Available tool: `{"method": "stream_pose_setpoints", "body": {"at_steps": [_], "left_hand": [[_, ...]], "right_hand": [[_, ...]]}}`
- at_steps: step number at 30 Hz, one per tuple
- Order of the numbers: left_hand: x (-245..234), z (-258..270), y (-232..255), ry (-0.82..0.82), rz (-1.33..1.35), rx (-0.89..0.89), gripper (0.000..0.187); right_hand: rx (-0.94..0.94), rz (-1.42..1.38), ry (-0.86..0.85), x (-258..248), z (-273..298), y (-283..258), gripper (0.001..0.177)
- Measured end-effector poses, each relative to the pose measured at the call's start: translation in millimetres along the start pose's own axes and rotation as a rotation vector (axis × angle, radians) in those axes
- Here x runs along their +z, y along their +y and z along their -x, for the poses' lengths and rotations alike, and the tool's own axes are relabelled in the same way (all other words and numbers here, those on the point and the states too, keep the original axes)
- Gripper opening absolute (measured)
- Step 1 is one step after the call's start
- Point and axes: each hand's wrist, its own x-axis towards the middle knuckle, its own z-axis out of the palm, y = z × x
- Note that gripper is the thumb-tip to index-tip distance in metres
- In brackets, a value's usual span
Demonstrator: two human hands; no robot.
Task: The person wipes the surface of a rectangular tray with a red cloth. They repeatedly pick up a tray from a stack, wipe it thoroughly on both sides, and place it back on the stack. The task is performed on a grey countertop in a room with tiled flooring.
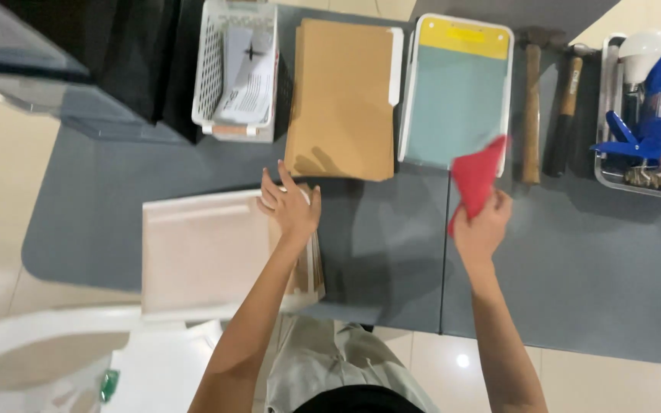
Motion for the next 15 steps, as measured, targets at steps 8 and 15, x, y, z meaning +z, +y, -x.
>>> {"method": "stream_pose_setpoints", "body": {"at_steps": [8,15], "left_hand": [[-42.2,125.0,-10.0,-0.285,-0.128,-0.239,0.103],[-49.3,137.9,-19.0,-0.192,-0.108,-0.174,0.055]], "right_hand": [[-0.617,0.076,-0.595,61.6,104.3,-16.0,0.059],[-0.096,-0.649,-1.009,130.3,159.1,-57.9,0.036]]}}
